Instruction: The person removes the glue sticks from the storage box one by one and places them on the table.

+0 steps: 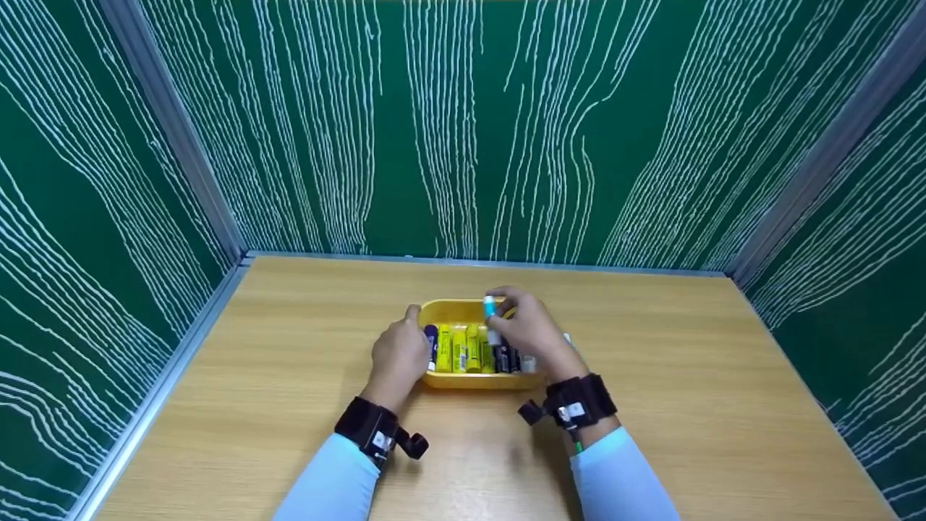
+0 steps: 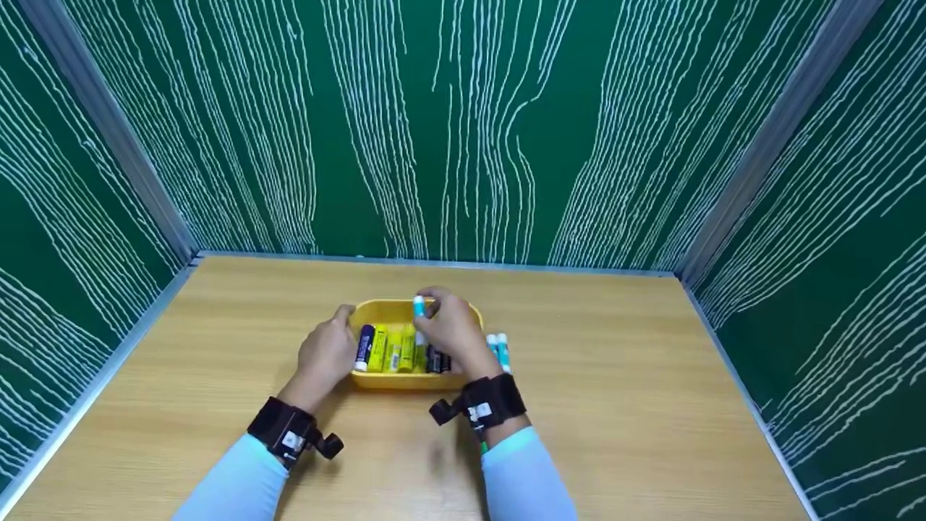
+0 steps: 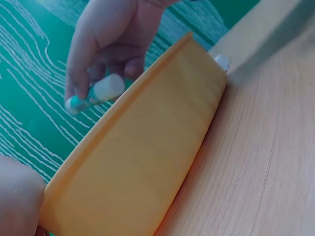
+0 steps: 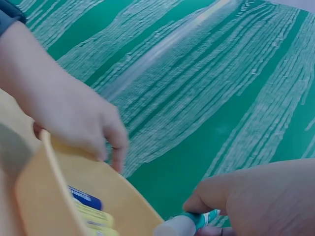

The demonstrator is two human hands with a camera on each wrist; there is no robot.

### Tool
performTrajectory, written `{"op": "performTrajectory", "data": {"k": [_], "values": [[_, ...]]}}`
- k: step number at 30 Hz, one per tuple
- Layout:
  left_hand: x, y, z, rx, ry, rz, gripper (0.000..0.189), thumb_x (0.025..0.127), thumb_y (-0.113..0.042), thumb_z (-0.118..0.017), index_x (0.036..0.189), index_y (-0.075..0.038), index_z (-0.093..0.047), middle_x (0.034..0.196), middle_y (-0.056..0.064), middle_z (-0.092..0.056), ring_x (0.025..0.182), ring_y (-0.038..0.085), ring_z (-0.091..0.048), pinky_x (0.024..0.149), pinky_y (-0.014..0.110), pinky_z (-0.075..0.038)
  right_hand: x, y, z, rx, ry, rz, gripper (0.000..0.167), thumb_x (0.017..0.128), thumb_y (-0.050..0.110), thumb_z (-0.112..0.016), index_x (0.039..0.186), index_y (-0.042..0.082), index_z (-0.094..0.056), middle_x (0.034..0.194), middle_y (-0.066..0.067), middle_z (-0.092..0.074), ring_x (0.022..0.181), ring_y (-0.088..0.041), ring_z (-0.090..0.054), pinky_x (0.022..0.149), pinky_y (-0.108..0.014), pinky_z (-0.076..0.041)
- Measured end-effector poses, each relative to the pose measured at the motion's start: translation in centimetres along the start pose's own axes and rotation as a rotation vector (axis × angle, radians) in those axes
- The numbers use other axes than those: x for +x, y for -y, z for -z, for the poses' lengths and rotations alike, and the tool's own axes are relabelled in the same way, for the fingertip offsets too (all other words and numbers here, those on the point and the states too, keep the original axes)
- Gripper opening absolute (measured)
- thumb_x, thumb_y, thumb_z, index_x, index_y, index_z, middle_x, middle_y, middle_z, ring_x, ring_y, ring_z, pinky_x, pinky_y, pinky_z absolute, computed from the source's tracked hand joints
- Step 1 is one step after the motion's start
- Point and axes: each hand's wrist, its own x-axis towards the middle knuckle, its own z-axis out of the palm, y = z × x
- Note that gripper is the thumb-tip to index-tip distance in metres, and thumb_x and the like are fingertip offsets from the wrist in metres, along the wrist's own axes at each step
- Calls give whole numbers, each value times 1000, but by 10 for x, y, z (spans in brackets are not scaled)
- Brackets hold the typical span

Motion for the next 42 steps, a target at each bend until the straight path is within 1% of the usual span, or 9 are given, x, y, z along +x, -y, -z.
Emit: {"op": "performTrajectory", "data": {"k": [4, 8, 11, 17, 20, 25, 34, 38, 42], "values": [[-2, -2, 0, -14, 11, 17, 56, 121, -22, -49, 175, -15, -42, 138, 20, -79, 103, 27, -77, 95, 44, -67, -4, -7, 25, -20, -15, -45, 55, 108, 21, -74, 162, 23, -62, 135, -14, -68, 113, -31, -70, 90, -39, -64], [-3, 0, -1, -24, 16, 22, 57, 121, -21, -48, 177, -15, -39, 143, 21, -77, 110, 28, -76, 105, 47, -66, -9, -16, 47, -37, -24, -69, 57, 109, 20, -72, 164, 20, -59, 137, -18, -67, 110, -31, -71, 88, -38, -64], [-3, 1, -1, -27, 15, 21, 58, 121, -20, -49, 177, -15, -38, 143, 21, -76, 111, 29, -75, 106, 48, -65, -13, -22, 64, -32, -21, -91, 58, 109, 19, -70, 166, 17, -57, 140, -21, -67, 109, -31, -72, 88, -37, -65], [-4, 0, 0, -34, 15, 28, 57, 120, -19, -49, 177, -14, -39, 144, 21, -76, 113, 28, -75, 107, 49, -64, -19, -32, 90, -39, -15, -153, 61, 112, 21, -68, 170, 14, -52, 150, -27, -62, 118, -38, -71, 101, -49, -66], [-4, -2, 1, -32, 19, 41, 57, 121, -20, -49, 177, -15, -38, 146, 20, -75, 114, 28, -74, 109, 48, -64, -20, -40, 98, -39, -4, -166, 61, 112, 21, -67, 170, 13, -50, 149, -28, -62, 116, -37, -71, 101, -49, -65], [-4, -3, 1, -31, 30, 48, 59, 121, -20, -50, 178, -15, -37, 151, 20, -73, 118, 29, -74, 113, 49, -63, -22, -55, 105, -44, -3, -189, 62, 111, 18, -67, 170, 9, -50, 143, -28, -64, 108, -33, -71, 97, -46, -65], [-4, -3, 3, -24, 32, 48, 58, 121, -21, -48, 177, -16, -38, 149, 21, -74, 117, 29, -75, 109, 48, -64, -17, -82, 107, -106, 21, -320, 58, 111, 21, -67, 165, 6, -54, 139, -25, -67, 114, -34, -67, 101, -48, -60], [-5, -2, 3, -18, 37, 45, 57, 121, -21, -47, 178, -16, -37, 149, 21, -74, 115, 29, -75, 109, 49, -64, -16, -91, 104, -97, 45, -356, 56, 112, 21, -67, 164, 5, -55, 129, -21, -69, 117, -36, -63, 104, -51, -53], [-4, -2, 2, -5, 30, 33, 58, 121, -20, -49, 177, -16, -38, 145, 20, -76, 111, 29, -76, 104, 47, -66, -18, -99, 101, -69, 56, -360, 55, 110, 17, -67, 162, 4, -56, 111, -16, -71, 108, -34, -64, 101, -51, -51]]}}
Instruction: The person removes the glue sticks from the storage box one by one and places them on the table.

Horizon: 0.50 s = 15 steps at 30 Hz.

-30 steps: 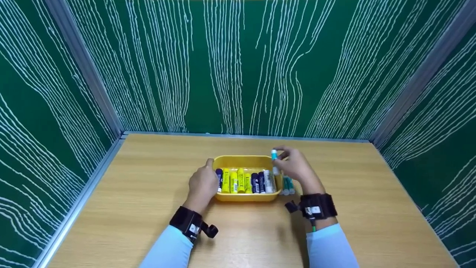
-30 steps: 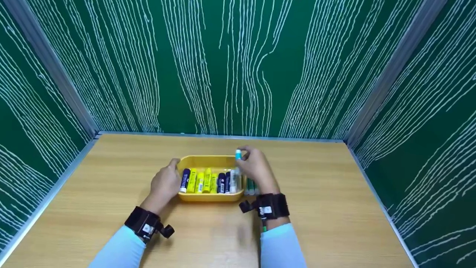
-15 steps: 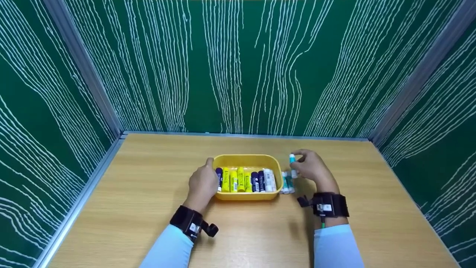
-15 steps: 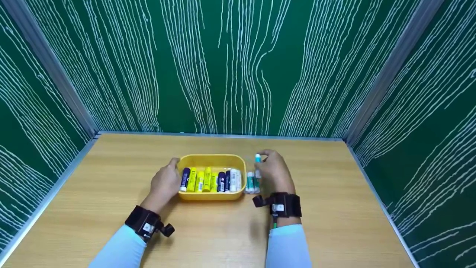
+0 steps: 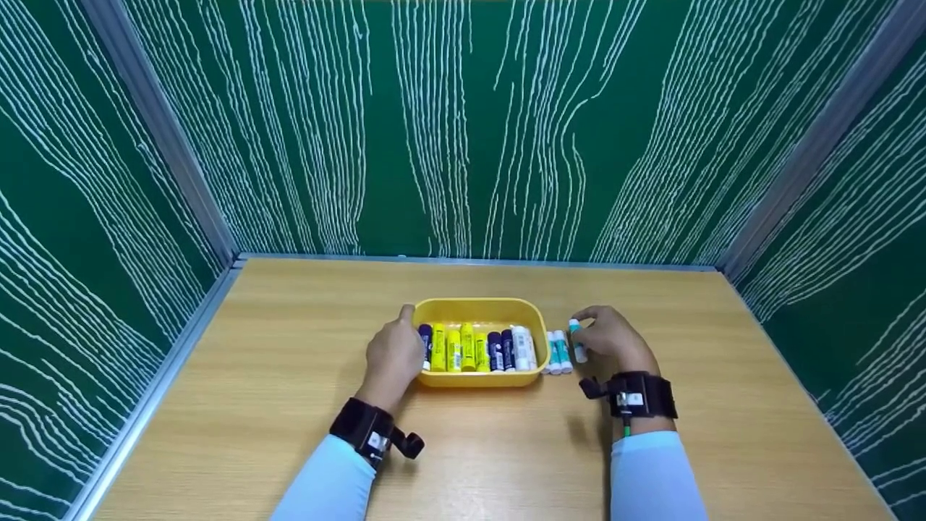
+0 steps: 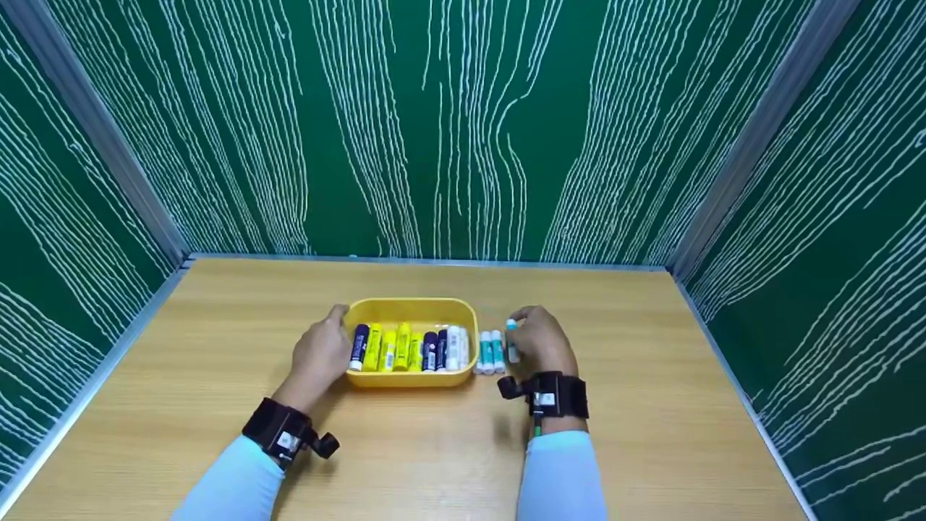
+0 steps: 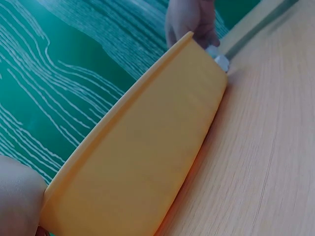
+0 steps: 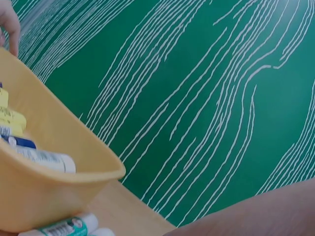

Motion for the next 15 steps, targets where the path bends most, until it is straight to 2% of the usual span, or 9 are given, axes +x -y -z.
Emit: {"op": "performTrajectory", "data": {"k": [3, 6, 10, 15], "values": [[1, 1, -1, 22, -11, -11, 57, 120, -20, -51, 175, -15, -41, 138, 20, -79, 104, 28, -76, 94, 45, -67, 2, -5, -3, 33, 6, 13, 55, 107, 13, -69, 159, 2, -58, 108, -16, -72, 96, -32, -65, 89, -43, -55], [1, 0, -2, 39, -13, -22, 57, 119, -21, -52, 175, -15, -41, 134, 20, -80, 100, 27, -76, 88, 43, -66, 2, -10, -4, 76, 11, 12, 56, 104, 9, -71, 158, 1, -59, 120, -20, -70, 95, -32, -65, 81, -38, -56], [1, -1, -2, 34, -5, -19, 58, 120, -21, -52, 176, -14, -40, 136, 20, -79, 101, 26, -75, 91, 43, -66, 1, -12, -5, 126, 10, -30, 54, 104, 10, -73, 156, 3, -60, 134, -22, -67, 101, -33, -64, 82, -38, -55], [1, 0, -1, 27, -5, -4, 58, 120, -21, -51, 177, -15, -39, 139, 20, -78, 103, 27, -75, 94, 43, -66, 0, -9, -9, 176, 23, -62, 53, 105, 10, -73, 156, 5, -59, 135, -22, -65, 100, -34, -65, 80, -39, -56]]}}
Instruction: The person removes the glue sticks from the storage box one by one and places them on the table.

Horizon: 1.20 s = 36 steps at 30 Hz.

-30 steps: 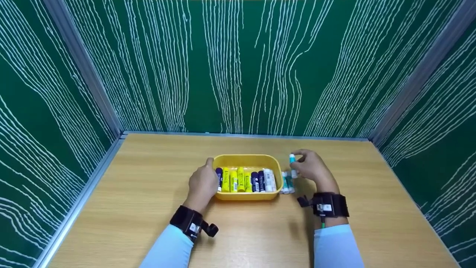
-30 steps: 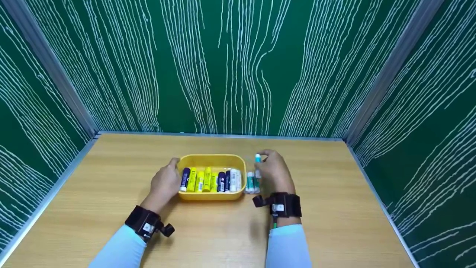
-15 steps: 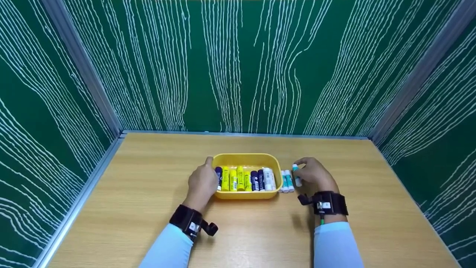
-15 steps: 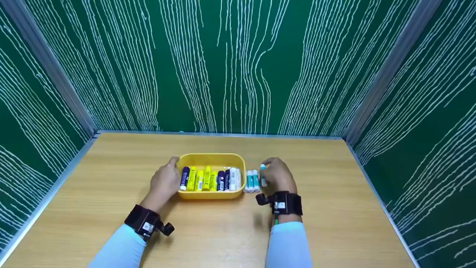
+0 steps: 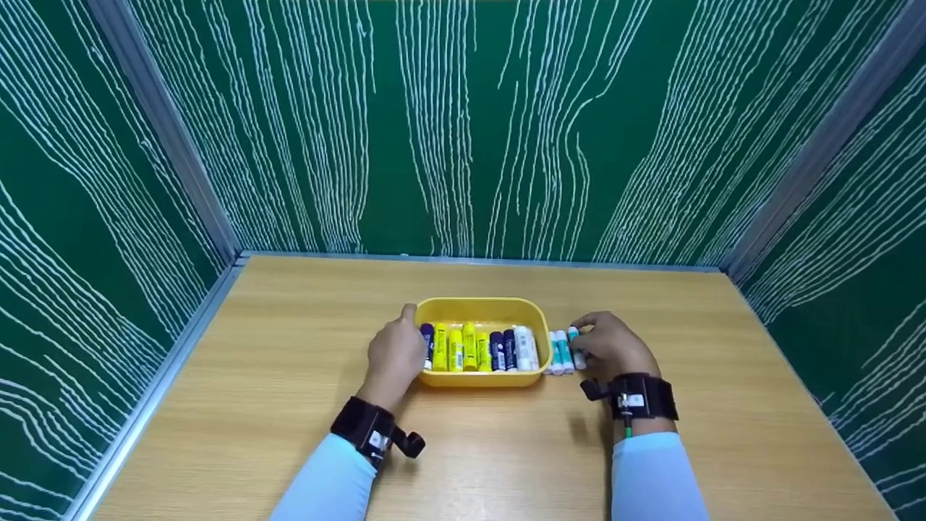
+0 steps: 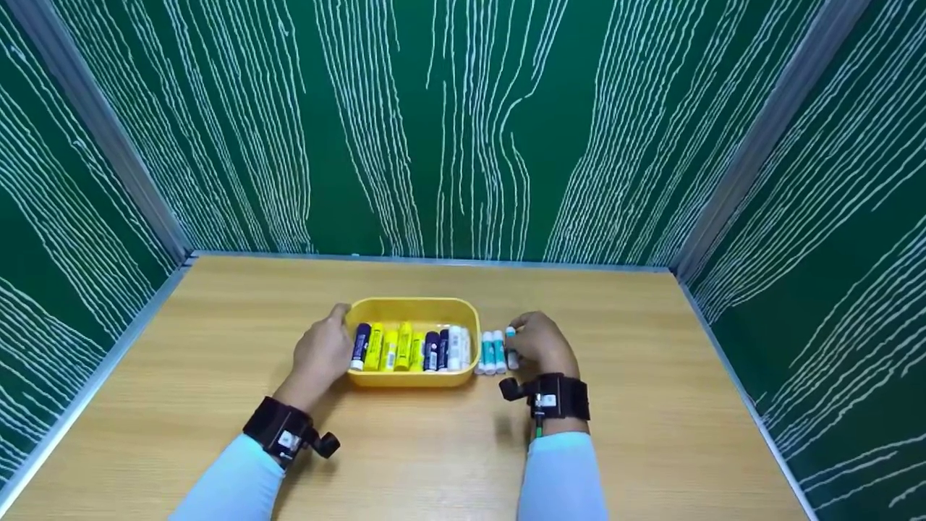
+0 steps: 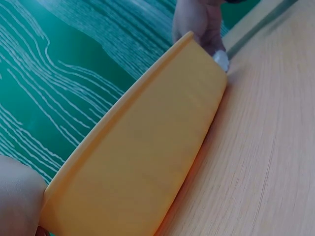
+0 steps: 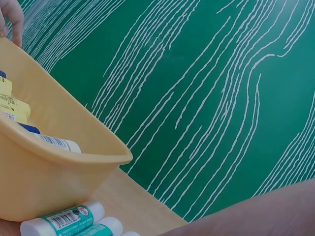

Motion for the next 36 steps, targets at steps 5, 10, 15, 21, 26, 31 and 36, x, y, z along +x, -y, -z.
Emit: {"op": "performTrajectory", "data": {"k": [5, 10, 15, 21, 26, 31, 36], "values": [[0, 0, -1, 5, -5, 7, 58, 121, -21, -50, 177, -17, -39, 140, 20, -78, 105, 28, -76, 96, 44, -67, -3, 3, -3, 29, 20, -16, 45, 108, 12, -70, 152, 6, -61, 134, -22, -66, 101, -35, -68, 79, -41, -60], [0, 1, -1, 7, -3, 6, 58, 120, -21, -52, 177, -16, -39, 139, 20, -78, 104, 27, -76, 95, 44, -67, -3, 2, -3, 19, 22, -19, 45, 109, 15, -68, 152, 7, -60, 136, -22, -65, 104, -36, -68, 78, -42, -61], [0, 1, -1, -7, -7, -2, 58, 120, -21, -51, 177, -16, -39, 137, 20, -79, 103, 27, -76, 92, 43, -67, -3, 2, -4, 30, 22, -26, 46, 109, 15, -68, 153, 8, -59, 139, -21, -64, 105, -36, -68, 76, -41, -61], [1, 7, -3, 15, -62, -83, 55, 117, -18, -54, 171, -11, -46, 124, 21, -82, 96, 28, -79, 85, 46, -68, 0, 2, -6, 64, 24, -25, 47, 109, 15, -66, 154, 6, -57, 135, -22, -65, 99, -34, -71, 72, -40, -62], [1, 6, -3, 5, -51, -66, 55, 119, -19, -53, 172, -11, -44, 133, 22, -81, 103, 29, -80, 93, 47, -68, -1, 2, -4, 79, 21, -46, 48, 110, 19, -67, 155, 8, -55, 134, -22, -63, 102, -35, -69, 74, -41, -61], [1, 4, -3, -4, -46, -55, 55, 119, -19, -52, 173, -12, -44, 137, 21, -79, 108, 29, -79, 98, 49, -67, -2, 3, -1, 91, 29, -49, 51, 113, 25, -67, 158, 8, -51, 136, -23, -61, 106, -35, -70, 78, -42, -61], [1, 4, -4, -11, -38, -50, 56, 119, -19, -53, 174, -13, -43, 138, 21, -79, 108, 29, -78, 99, 49, -67, -4, 4, 1, 99, 21, -59, 57, 113, 29, -68, 163, 10, -47, 141, -23, -56, 111, -36, -68, 81, -42, -61]]}}
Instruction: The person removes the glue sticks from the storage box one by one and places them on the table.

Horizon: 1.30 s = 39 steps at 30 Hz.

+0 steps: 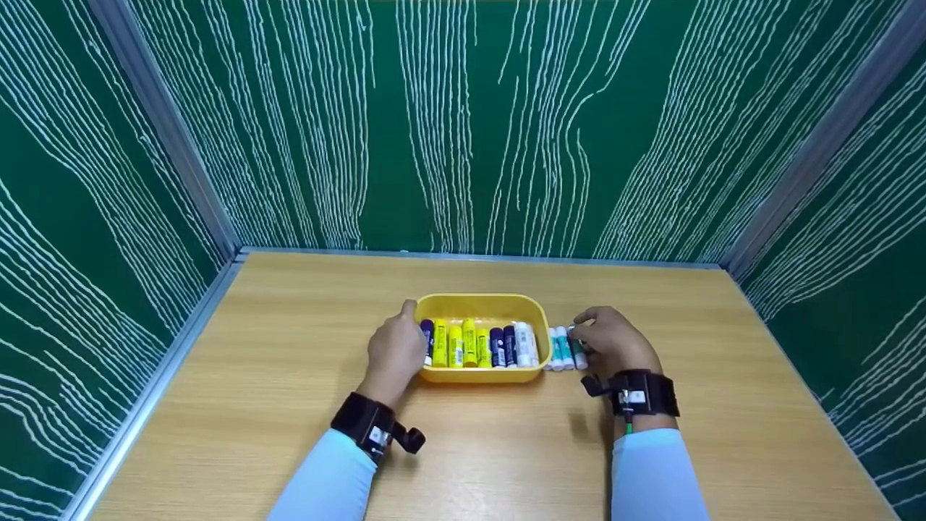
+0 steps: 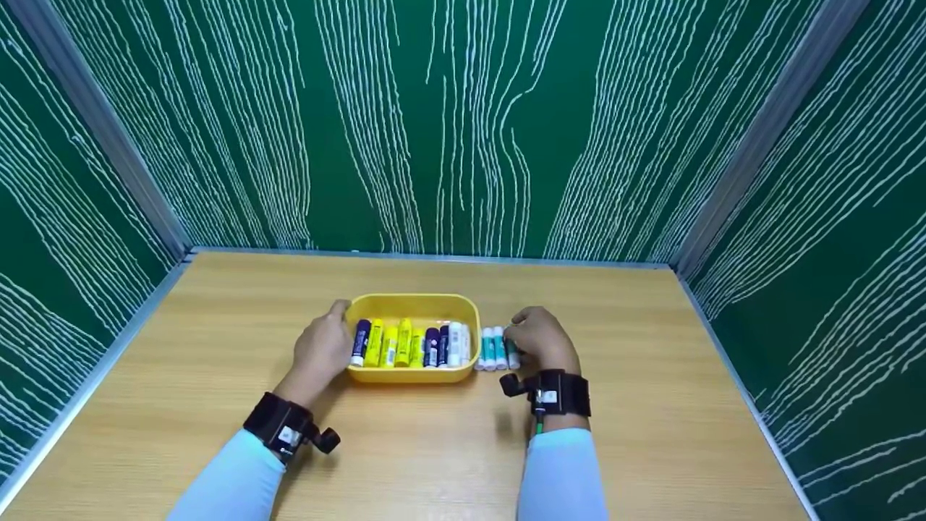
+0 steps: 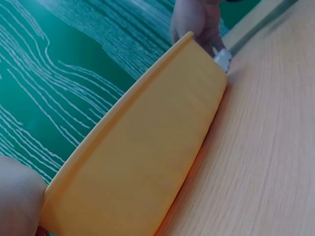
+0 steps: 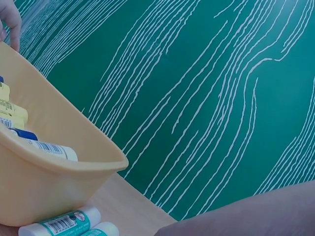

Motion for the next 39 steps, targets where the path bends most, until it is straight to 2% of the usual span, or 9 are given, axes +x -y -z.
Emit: {"op": "performTrajectory", "data": {"k": [6, 12, 15, 22, 34, 36, 39], "values": [[0, 0, 1, 4, 6, -3, 56, 119, -19, -55, 173, -12, -43, 135, 20, -80, 104, 28, -77, 96, 47, -67, -1, -3, -1, 32, 14, 10, 56, 112, 20, -70, 161, 7, -46, 141, -24, -61, 104, -34, -72, 81, -43, -62], [0, -1, 2, 6, 7, -3, 56, 119, -19, -54, 173, -12, -43, 135, 20, -80, 104, 27, -77, 97, 48, -67, -2, -2, -1, -18, 7, 52, 55, 110, 14, -71, 159, 5, -49, 117, -17, -63, 93, -30, -65, 76, -40, -57], [-1, -2, 3, 3, 10, 5, 57, 119, -19, -53, 175, -12, -42, 138, 21, -79, 106, 28, -77, 100, 48, -67, -1, -1, -1, -39, -6, 53, 53, 110, 16, -71, 158, 5, -51, 114, -16, -62, 94, -31, -62, 77, -40, -57], [-2, -3, 3, -7, 34, 34, 60, 120, -19, -53, 177, -14, -37, 144, 21, -76, 111, 29, -76, 106, 48, -66, 2, -2, 0, -49, -13, 29, 54, 109, 21, -72, 157, 7, -52, 132, -21, -64, 108, -35, -67, 81, -41, -62], [-1, -3, 4, -6, 32, 36, 59, 119, -19, -52, 177, -14, -38, 142, 21, -77, 108, 29, -75, 102, 47, -66, 3, 0, 2, -31, -28, 14, 54, 109, 23, -72, 157, 9, -51, 133, -21, -63, 113, -37, -64, 83, -43, -62], [-1, -3, 3, -6, 29, 30, 59, 119, -19, -52, 176, -14, -39, 140, 21, -78, 106, 29, -76, 100, 46, -67, 2, 2, 3, -50, -30, 16, 55, 110, 23, -70, 159, 8, -50, 135, -22, -62, 116, -38, -62, 86, -44, -62], [-1, -2, 3, 0, 26, 25, 59, 119, -19, -53, 176, -14, -40, 137, 21, -79, 104, 28, -76, 97, 46, -67, -3, 7, 3, -121, -47, 24, 54, 113, 26, -65, 161, 8, -49, 142, -23, -61, 125, -40, -60, 98, -50, -60]]}}
